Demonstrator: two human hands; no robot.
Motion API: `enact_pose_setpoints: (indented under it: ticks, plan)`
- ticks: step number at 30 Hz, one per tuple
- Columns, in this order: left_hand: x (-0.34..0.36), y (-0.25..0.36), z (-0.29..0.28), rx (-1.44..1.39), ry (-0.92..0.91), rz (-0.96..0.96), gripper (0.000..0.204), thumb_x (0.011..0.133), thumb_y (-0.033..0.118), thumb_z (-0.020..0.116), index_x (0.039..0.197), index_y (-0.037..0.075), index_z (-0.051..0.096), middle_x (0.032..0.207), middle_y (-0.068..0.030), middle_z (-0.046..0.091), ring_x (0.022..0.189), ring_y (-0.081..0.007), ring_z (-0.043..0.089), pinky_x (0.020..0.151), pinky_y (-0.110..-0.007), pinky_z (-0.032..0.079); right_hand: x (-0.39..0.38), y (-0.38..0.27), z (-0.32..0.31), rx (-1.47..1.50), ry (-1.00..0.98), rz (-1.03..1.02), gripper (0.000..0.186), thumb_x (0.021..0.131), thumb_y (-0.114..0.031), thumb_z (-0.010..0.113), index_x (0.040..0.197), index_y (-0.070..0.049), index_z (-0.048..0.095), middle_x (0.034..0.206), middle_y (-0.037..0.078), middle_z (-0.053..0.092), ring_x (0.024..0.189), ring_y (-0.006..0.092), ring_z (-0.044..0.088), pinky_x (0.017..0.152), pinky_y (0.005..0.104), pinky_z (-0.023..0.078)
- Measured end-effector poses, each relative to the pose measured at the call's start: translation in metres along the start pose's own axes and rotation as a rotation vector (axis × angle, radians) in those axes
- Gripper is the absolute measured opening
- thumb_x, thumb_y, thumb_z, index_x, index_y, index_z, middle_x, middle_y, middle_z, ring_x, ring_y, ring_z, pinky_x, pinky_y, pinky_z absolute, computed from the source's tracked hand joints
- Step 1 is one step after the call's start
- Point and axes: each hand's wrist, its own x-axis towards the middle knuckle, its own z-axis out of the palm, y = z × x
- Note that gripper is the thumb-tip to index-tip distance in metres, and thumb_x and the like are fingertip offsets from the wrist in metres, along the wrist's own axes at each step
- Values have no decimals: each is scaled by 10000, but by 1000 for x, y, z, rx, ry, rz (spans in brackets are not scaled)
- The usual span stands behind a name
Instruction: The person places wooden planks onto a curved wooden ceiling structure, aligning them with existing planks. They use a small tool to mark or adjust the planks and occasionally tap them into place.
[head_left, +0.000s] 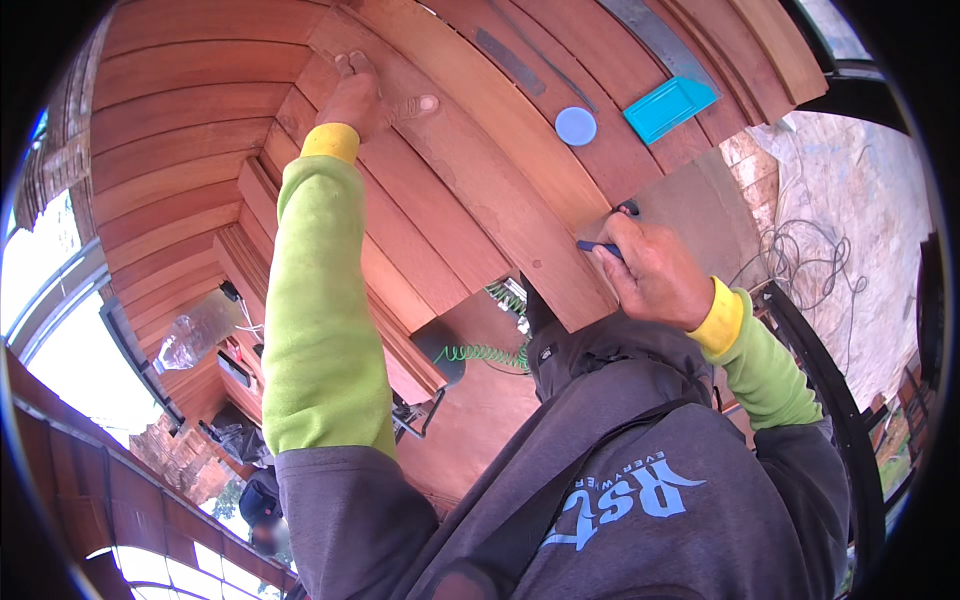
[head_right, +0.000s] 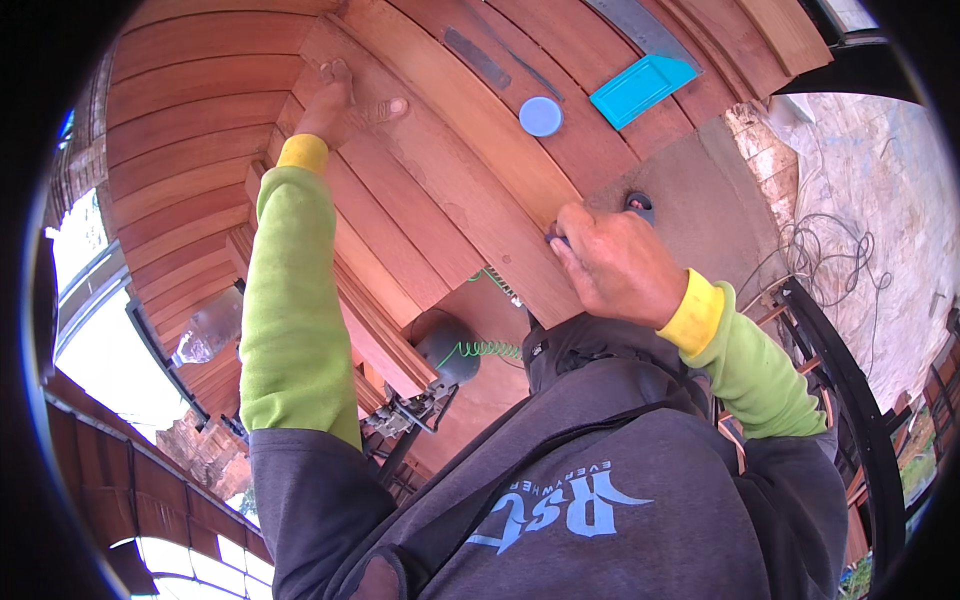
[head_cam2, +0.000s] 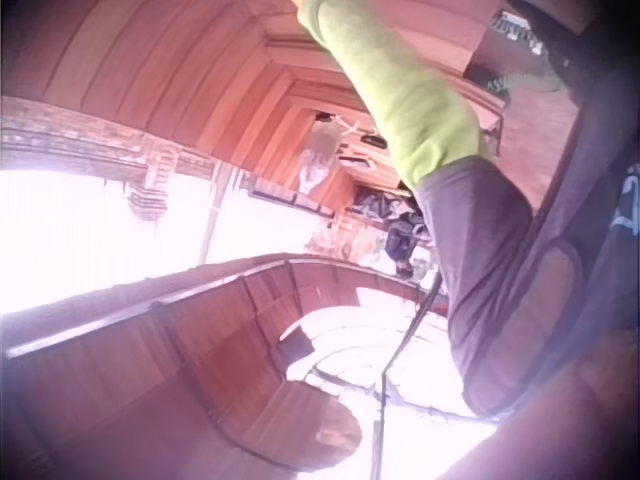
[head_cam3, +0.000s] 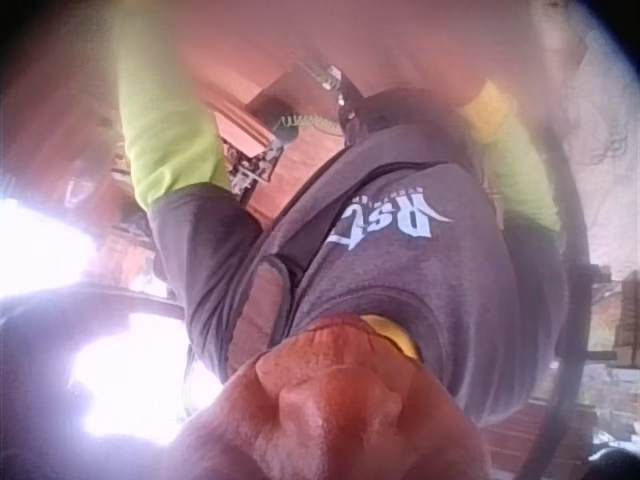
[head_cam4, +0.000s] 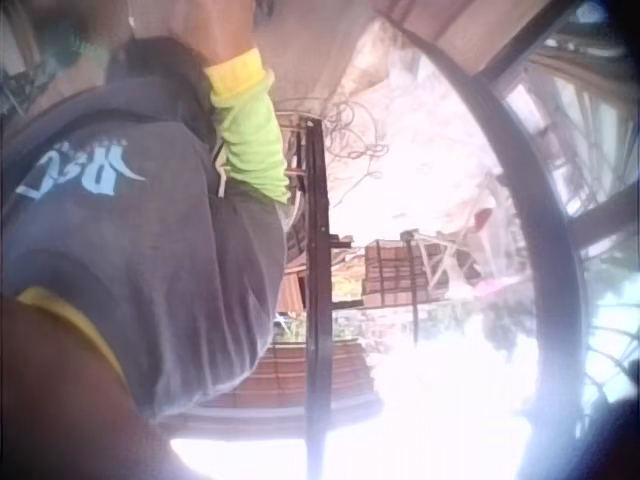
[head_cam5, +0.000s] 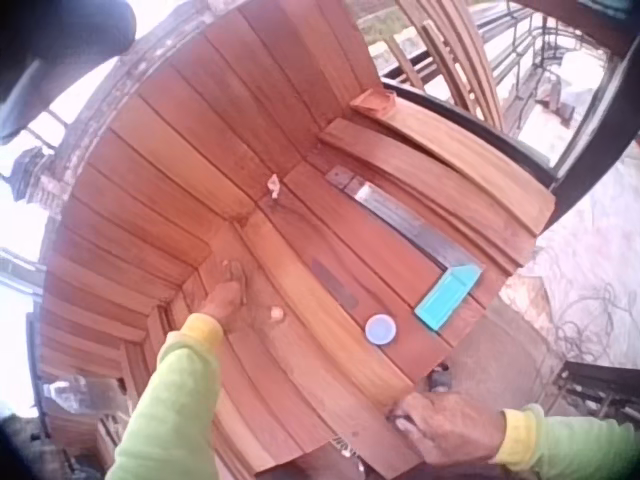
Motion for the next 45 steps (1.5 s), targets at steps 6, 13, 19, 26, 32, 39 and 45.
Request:
enact_pose_setpoints:
  ticks: [6,13,19,26,32,39,45]
  plan:
    - [-5,19,-9,1,-34,-70,1350,571,662,758,1400,-151,69,1476,-345,72,1388,-402,165,1123,-395,252,182,11,15,-184,180,-289,219,849,-134,565,711,29,517,637,244,536,648,428,550,599,484,429]
    - [-7,31,-14,26,-19,-72,1325,586,612,781,1421,-117,56,1500,-304,36,1372,-371,254,1064,-395,362,286,11,8,-264,101,-153,220,851,-168,544,822,47,583,718,261,597,715,432,592,666,482,470]
    - [-17,31,-15,-61,-65,-134,1319,590,596,786,1423,-114,52,1503,-297,33,1349,-350,318,1034,-404,391,99,17,-3,-39,42,-205,74,834,-32,560,848,6,498,608,191,518,584,396,537,520,429,390]
    - [-19,32,-22,-62,-83,-156,1294,616,553,790,1436,-87,19,1517,-265,24,1313,-355,380,1020,-407,403,152,8,1,-86,32,-153,182,831,-129,591,776,24,509,667,235,556,655,441,555,577,502,416]
    - [-15,38,-23,-59,-80,-150,1329,585,567,799,1429,-105,23,1511,-283,6,1309,-371,373,1028,-422,382,355,29,14,-233,269,-292,193,849,-149,570,774,28,556,684,229,583,650,387,576,591,457,429]
    - [-20,31,-20,-98,-98,-164,1347,580,613,781,1428,-105,20,1502,-302,25,1319,-362,365,1014,-410,400,424,20,28,-143,417,-207,254,814,-204,563,774,42,612,830,297,613,842,440,615,728,524,488]
    - [-18,37,-27,-51,-127,-164,1365,567,628,780,1420,-119,20,1495,-318,27,1337,-356,336,1034,-405,384,444,35,25,-299,335,-305,263,810,-211,564,753,39,626,809,289,616,827,434,620,715,514,494]
